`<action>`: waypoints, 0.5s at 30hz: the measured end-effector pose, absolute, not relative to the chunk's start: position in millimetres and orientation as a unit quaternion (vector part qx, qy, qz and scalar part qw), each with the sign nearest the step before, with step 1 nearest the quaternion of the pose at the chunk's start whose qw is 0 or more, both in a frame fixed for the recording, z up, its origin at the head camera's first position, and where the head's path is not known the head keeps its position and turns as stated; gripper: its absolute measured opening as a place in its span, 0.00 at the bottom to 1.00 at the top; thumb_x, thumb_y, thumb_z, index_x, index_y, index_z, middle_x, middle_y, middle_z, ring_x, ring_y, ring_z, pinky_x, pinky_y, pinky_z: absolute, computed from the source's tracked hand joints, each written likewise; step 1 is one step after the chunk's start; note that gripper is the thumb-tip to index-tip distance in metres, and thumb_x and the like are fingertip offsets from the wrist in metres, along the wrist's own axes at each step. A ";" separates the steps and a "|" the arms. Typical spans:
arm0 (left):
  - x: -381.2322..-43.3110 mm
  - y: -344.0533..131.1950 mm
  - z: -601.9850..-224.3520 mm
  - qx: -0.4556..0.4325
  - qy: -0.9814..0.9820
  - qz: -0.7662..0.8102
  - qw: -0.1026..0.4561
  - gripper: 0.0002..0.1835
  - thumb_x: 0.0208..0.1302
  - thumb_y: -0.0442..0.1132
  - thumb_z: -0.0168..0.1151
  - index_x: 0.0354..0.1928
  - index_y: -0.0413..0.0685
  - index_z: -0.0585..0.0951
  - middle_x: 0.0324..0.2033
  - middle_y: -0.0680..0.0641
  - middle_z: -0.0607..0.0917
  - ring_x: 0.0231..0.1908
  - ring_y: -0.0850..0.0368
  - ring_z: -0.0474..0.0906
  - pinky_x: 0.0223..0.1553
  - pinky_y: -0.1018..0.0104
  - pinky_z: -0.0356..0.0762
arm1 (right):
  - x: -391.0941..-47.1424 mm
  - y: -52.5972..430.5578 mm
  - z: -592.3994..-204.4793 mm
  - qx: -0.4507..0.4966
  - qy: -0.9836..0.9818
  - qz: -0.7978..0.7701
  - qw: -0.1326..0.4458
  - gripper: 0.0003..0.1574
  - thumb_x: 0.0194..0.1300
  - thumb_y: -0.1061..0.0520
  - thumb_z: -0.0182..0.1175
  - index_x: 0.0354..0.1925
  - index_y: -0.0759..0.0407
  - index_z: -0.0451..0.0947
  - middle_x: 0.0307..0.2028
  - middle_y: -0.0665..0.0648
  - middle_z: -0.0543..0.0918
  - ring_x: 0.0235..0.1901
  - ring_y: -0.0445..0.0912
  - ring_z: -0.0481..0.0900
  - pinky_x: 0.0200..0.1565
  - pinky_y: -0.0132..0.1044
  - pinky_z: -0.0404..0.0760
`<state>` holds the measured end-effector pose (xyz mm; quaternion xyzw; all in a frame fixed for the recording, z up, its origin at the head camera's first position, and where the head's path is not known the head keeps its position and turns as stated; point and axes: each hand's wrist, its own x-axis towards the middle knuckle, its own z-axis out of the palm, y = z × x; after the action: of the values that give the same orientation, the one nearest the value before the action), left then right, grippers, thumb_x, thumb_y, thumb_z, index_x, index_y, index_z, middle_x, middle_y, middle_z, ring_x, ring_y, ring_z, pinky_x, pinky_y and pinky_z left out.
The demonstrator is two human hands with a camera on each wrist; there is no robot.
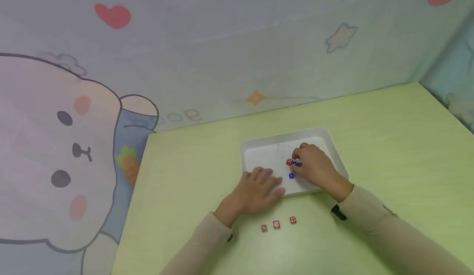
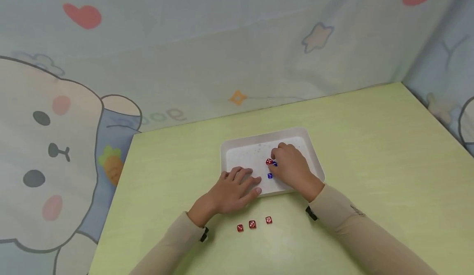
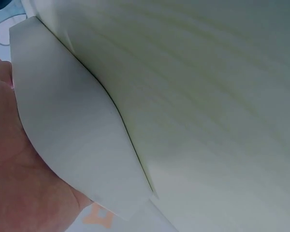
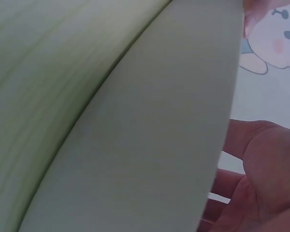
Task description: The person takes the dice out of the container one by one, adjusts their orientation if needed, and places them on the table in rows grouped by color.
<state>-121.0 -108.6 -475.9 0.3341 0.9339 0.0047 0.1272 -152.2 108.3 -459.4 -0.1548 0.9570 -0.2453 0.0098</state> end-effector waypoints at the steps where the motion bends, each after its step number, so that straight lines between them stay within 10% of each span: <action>1: -121.2 -108.7 -475.9 0.334 0.934 0.007 0.126 0.32 0.74 0.65 0.25 0.70 0.64 0.65 0.70 0.50 0.63 0.69 0.48 0.56 0.61 0.45 0.62 | -154.0 107.1 -460.0 -0.155 0.958 -0.241 0.011 0.11 0.59 0.56 0.67 0.36 0.64 0.84 0.34 0.58 0.80 0.36 0.52 0.77 0.41 0.47 0.76; 15: -120.5 -106.9 -473.3 0.342 0.932 -0.006 0.119 0.31 0.75 0.63 0.24 0.70 0.64 0.65 0.69 0.50 0.64 0.68 0.47 0.58 0.59 0.46 0.63 | -158.4 96.9 -467.1 -0.202 0.955 -0.212 -0.042 0.04 0.56 0.62 0.67 0.26 0.58 0.82 0.28 0.53 0.76 0.31 0.51 0.72 0.37 0.44 0.72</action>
<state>-120.5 -106.9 -473.3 0.3420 0.9321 -0.0063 0.1191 -158.4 96.9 -467.1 -0.2023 0.9551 -0.2122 -0.0418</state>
